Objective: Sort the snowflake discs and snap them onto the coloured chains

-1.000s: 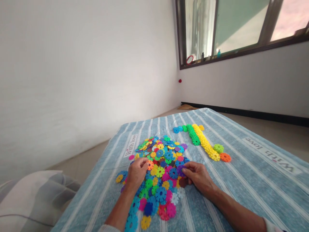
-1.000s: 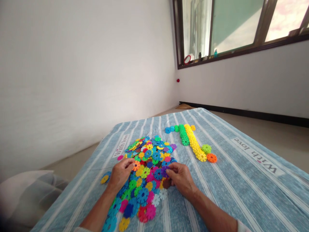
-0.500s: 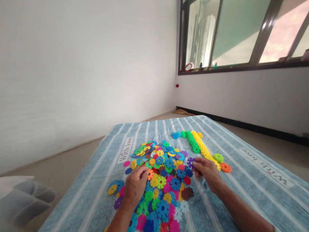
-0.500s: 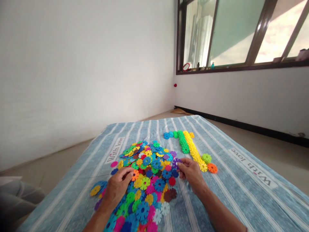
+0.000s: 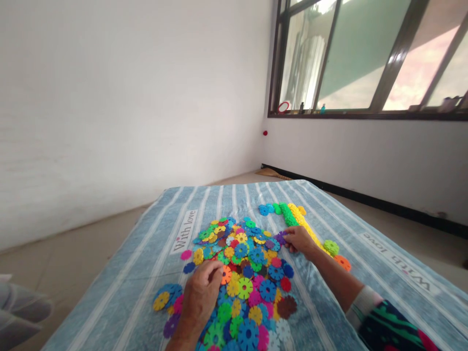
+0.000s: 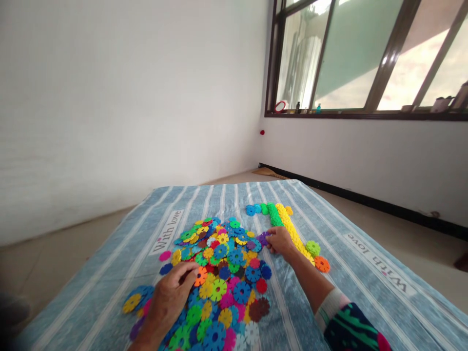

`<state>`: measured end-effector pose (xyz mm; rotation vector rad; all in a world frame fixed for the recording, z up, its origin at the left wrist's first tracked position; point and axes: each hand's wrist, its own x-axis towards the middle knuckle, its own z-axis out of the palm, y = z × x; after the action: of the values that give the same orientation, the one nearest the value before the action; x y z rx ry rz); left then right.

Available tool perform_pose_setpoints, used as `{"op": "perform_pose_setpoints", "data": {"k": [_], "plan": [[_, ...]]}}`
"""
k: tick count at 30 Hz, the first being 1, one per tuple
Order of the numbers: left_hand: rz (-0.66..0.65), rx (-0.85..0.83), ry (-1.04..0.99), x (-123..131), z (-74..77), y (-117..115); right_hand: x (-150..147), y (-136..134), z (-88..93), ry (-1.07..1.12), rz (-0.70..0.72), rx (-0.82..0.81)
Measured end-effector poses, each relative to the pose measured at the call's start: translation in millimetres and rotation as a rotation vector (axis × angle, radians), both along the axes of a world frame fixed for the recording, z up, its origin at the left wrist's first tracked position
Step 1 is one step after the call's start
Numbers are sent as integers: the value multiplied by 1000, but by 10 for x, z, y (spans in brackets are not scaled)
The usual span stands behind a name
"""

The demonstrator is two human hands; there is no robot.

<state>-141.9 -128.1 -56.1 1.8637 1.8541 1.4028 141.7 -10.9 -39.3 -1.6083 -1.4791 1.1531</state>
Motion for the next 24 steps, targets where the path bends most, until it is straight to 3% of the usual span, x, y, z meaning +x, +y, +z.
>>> {"op": "perform_pose_setpoints", "data": {"k": [12,24], "plan": [[7,-15,-24,46,16,-51,-41,56,93,-169,163,-108],[-2,-29,-43,52,15,-69,-169,184,150,-241,196,-169]]}}
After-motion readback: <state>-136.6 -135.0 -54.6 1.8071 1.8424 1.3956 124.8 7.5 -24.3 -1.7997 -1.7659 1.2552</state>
